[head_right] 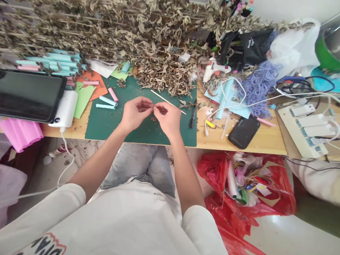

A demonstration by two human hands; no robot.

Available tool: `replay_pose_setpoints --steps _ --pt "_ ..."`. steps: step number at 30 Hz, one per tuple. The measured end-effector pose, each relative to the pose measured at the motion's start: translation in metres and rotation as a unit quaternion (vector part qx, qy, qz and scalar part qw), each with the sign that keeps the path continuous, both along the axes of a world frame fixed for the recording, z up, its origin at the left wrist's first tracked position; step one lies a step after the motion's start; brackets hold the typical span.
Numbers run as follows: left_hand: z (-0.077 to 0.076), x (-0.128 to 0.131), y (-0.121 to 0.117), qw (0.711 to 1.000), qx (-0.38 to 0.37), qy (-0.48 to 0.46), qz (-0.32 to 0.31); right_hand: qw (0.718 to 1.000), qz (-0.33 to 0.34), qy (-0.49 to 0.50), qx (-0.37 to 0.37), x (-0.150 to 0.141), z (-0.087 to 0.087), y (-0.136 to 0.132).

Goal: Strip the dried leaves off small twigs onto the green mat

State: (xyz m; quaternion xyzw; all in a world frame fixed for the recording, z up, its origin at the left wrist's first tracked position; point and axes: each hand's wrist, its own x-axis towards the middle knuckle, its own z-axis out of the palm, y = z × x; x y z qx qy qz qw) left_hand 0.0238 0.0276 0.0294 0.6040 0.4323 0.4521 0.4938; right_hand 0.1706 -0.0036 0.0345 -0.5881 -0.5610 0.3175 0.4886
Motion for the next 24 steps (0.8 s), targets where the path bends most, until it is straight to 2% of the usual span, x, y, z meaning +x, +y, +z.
replay_pose_setpoints --steps 5,10,17,24 --pt "-0.001 0.003 0.0 0.999 -0.02 -0.028 0.003 0.999 -0.038 0.017 0.011 -0.006 -0.003 -0.001" --pt "-0.005 -0.002 0.005 0.998 -0.024 -0.019 0.062 0.994 -0.099 0.031 0.028 -0.006 -0.005 -0.003" --pt "-0.007 -0.011 0.007 0.995 -0.068 -0.066 0.029 0.999 -0.025 0.01 0.022 -0.006 0.002 -0.004" --pt "-0.007 -0.01 0.005 0.995 -0.074 -0.069 0.005 0.998 0.001 0.062 0.011 -0.007 -0.009 -0.002"
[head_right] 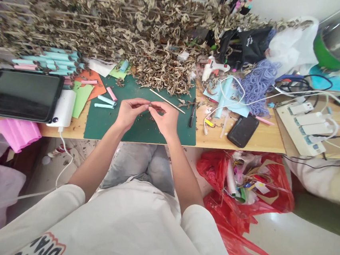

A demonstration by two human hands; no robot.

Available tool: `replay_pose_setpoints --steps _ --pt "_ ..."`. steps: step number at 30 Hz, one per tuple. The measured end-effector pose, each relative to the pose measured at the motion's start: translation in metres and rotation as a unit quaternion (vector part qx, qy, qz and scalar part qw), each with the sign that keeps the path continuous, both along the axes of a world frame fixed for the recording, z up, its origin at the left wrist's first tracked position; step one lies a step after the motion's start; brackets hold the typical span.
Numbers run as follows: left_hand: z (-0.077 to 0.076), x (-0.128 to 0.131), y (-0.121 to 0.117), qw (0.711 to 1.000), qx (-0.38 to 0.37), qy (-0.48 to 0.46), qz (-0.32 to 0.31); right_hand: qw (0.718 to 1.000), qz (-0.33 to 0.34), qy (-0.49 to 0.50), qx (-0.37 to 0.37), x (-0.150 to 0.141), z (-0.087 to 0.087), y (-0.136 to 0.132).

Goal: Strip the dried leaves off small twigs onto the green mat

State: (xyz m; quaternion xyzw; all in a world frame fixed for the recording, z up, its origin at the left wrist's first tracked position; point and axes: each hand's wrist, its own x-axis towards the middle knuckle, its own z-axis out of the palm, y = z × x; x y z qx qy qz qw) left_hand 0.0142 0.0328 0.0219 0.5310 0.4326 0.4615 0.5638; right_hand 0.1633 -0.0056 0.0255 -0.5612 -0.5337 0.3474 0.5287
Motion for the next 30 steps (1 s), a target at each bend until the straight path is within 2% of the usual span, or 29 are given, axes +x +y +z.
replay_pose_setpoints --steps 4,9,17,24,30 --pt "0.0 0.002 -0.002 1.0 -0.003 -0.001 -0.004 1.0 -0.014 -0.021 -0.008 0.001 -0.004 -0.001" --pt "0.001 0.006 -0.004 0.999 0.029 0.032 -0.012 0.999 -0.034 -0.022 0.014 -0.004 -0.004 -0.002" --pt "0.006 0.001 -0.004 0.978 0.111 0.178 0.02 0.993 -0.1 -0.056 0.003 0.0 0.0 -0.004" --pt "0.006 -0.002 -0.005 0.96 0.168 0.223 0.002 0.998 -0.054 -0.011 0.002 0.004 -0.008 -0.002" --pt "0.009 -0.002 -0.005 0.964 0.166 0.204 -0.039 0.999 -0.043 -0.028 -0.009 0.002 -0.01 -0.002"
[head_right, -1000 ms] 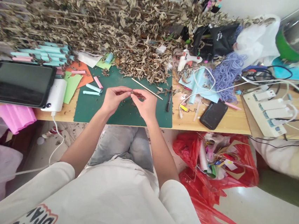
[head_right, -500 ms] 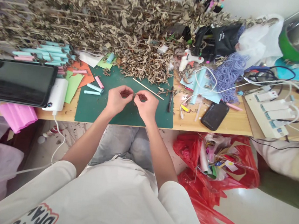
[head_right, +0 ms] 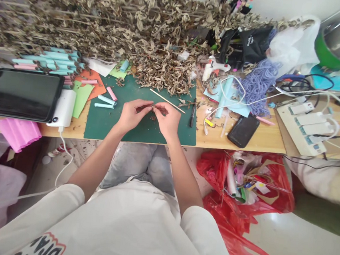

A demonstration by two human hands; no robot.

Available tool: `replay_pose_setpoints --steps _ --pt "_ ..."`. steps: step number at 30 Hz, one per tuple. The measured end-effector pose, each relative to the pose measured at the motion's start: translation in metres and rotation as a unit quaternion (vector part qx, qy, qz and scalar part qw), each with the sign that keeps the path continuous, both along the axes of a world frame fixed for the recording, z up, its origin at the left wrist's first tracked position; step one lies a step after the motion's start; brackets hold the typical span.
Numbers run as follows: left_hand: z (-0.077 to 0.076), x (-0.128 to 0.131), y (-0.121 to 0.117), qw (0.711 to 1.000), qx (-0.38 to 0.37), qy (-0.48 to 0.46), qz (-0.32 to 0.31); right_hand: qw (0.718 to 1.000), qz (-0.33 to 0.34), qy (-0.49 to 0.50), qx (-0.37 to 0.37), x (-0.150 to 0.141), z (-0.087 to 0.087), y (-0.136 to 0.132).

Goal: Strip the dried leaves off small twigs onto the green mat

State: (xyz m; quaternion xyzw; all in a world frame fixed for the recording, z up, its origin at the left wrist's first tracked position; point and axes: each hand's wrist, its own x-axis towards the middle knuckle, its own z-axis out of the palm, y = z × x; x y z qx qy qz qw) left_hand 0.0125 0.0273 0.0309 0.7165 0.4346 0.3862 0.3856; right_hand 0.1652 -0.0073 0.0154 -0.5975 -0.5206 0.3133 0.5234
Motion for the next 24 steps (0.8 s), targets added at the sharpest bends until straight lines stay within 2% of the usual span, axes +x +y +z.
replay_pose_setpoints --steps 10,14,19,24 --pt "0.004 -0.002 -0.001 1.0 -0.02 0.015 -0.013 0.999 0.016 -0.023 0.015 0.002 0.003 -0.005" --pt "0.006 0.001 0.0 1.0 0.007 0.026 -0.009 0.997 0.008 -0.072 0.025 -0.004 0.009 -0.006" --pt "0.0 0.0 0.003 0.997 0.054 0.06 0.002 0.987 -0.024 -0.149 0.053 -0.006 0.018 -0.004" --pt "-0.001 -0.01 0.007 0.991 0.084 0.101 0.016 0.989 0.002 -0.143 0.03 0.004 0.015 -0.004"
